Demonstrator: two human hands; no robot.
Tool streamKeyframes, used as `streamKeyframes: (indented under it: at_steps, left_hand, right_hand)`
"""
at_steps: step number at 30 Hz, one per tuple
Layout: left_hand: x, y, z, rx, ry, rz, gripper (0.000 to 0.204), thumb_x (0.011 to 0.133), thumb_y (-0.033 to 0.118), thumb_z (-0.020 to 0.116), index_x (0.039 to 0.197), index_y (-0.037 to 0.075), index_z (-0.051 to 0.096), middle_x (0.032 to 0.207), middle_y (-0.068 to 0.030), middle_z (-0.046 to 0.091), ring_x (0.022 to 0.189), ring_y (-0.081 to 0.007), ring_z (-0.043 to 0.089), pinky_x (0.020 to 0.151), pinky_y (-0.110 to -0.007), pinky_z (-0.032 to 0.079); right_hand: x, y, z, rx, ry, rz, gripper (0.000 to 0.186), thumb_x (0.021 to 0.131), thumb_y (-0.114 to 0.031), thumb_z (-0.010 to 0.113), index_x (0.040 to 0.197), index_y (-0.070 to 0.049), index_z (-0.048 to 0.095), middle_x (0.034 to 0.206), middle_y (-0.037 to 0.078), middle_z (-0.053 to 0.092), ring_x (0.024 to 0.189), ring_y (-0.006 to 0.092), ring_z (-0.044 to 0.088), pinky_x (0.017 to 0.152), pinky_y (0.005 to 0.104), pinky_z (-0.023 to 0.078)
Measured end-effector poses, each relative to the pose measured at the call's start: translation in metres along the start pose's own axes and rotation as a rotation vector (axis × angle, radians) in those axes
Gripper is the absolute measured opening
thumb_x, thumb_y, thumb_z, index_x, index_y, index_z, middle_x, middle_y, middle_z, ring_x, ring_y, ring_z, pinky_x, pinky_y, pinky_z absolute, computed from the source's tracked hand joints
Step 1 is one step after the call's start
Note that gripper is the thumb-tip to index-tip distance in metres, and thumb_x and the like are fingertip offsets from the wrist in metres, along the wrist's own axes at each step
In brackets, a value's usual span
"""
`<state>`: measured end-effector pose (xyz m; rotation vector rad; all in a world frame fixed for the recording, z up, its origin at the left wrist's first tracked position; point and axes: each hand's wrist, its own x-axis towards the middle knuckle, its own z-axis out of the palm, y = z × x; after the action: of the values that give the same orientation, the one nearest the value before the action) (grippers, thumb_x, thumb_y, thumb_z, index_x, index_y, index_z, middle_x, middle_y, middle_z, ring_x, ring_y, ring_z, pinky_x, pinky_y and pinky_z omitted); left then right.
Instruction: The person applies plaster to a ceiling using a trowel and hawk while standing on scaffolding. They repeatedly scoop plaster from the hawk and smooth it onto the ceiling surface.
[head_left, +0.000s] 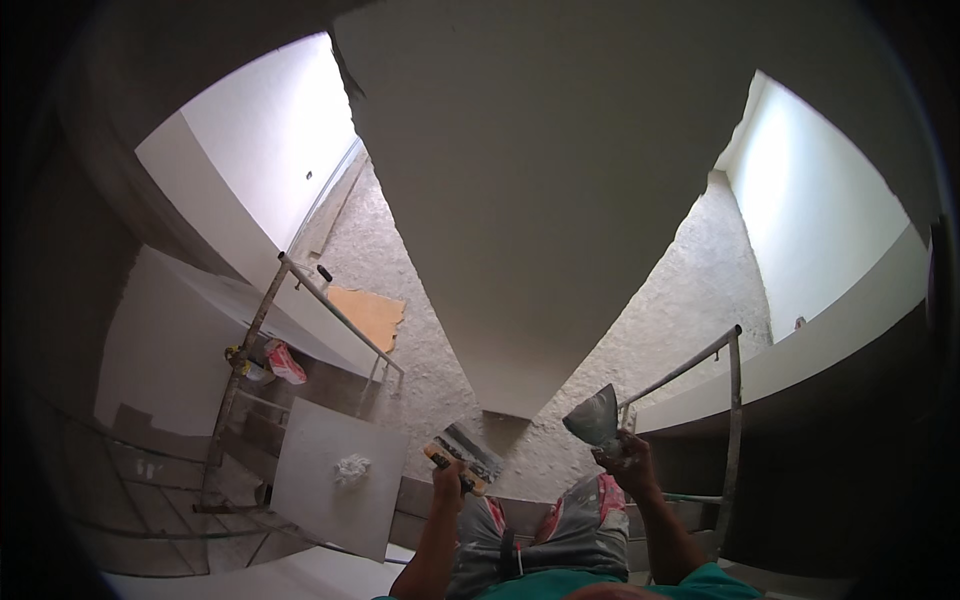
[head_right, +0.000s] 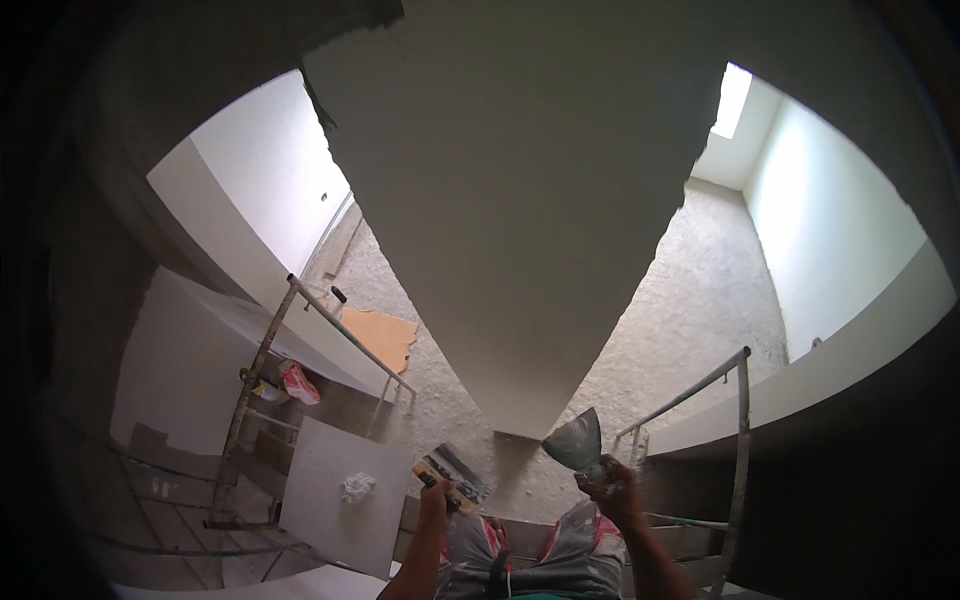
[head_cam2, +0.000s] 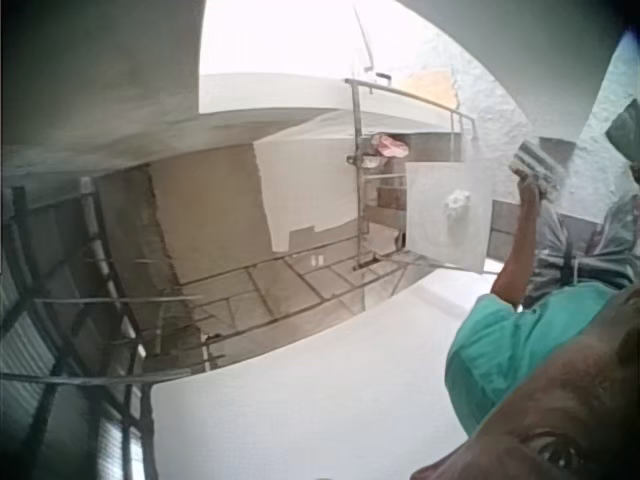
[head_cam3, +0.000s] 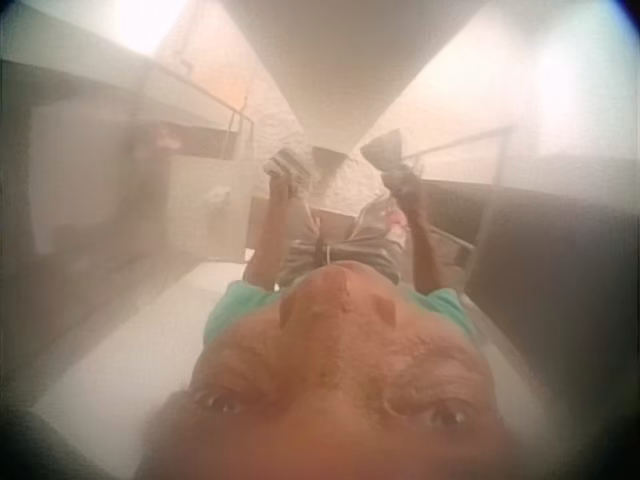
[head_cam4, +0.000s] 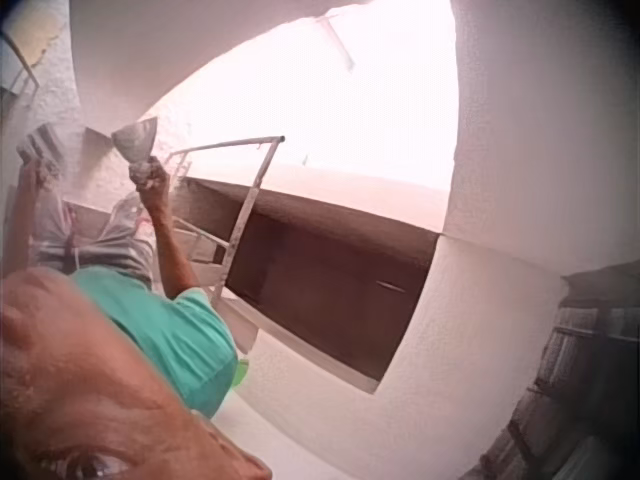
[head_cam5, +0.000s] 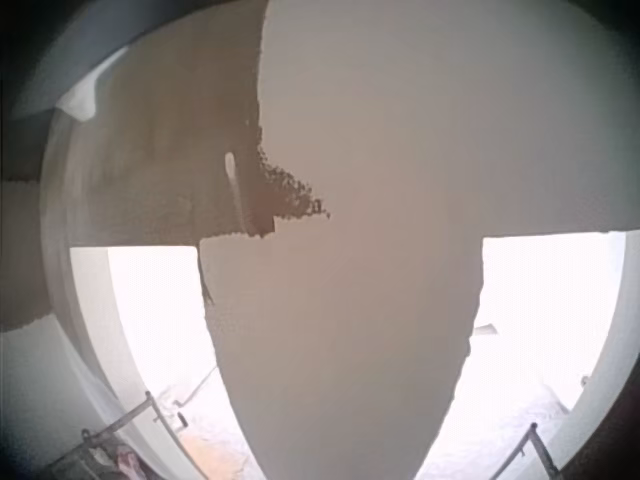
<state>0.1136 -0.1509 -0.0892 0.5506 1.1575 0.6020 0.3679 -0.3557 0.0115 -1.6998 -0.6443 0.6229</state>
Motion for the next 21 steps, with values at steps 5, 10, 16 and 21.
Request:
streamKeyframes:
  at_steps: [5,10,16,21]
  left_hand:
    - [-0.105,0.073,0.013,-0.155,-0.100,0.001,0.029,0.075,0.005,0.055,0.104,0.000,0.050,0.089,-0.0081,0.057,0.081,-0.0237,0.061,0.074,-0.038,0.051]
    - [-0.194,0.139,0.050,-0.389,-0.209,-0.069,0.031,0.078,0.005,0.053,0.108,-0.001,0.049,0.094,-0.0083,0.056,0.083,-0.0212,0.060,0.076,-0.034,0.050]
    - [-0.318,0.223,0.139,-0.440,-0.290,-0.154,0.033,0.077,0.004,0.056,0.109,0.001,0.049,0.095,-0.0077,0.056,0.089,-0.0213,0.058,0.082,-0.037,0.047]
    - [-0.340,0.231,0.186,-0.504,-0.393,-0.146,0.037,0.076,0.001,0.055,0.112,0.002,0.047,0.097,-0.0082,0.055,0.091,-0.0219,0.057,0.084,-0.038,0.047]
  right_hand:
    - [-0.015,-0.102,0.004,-0.083,-0.037,-0.081,0.022,0.076,-0.011,0.070,0.085,0.000,0.053,0.067,0.005,0.056,0.060,0.0092,0.050,0.055,0.0264,0.043]
    - [-0.004,-0.170,0.007,-0.043,-0.025,0.009,0.023,0.080,-0.010,0.065,0.095,0.002,0.053,0.074,0.015,0.058,0.063,0.0240,0.058,0.056,0.0350,0.046]
    - [-0.009,-0.265,0.040,0.311,-0.020,-0.105,0.024,0.083,-0.002,0.060,0.105,-0.001,0.050,0.095,0.009,0.056,0.084,0.0162,0.056,0.071,0.0283,0.047]
    - [-0.010,-0.249,0.043,0.695,-0.073,0.090,0.035,0.081,-0.011,0.064,0.111,-0.003,0.050,0.098,0.007,0.058,0.086,0.0127,0.056,0.076,0.0286,0.047]
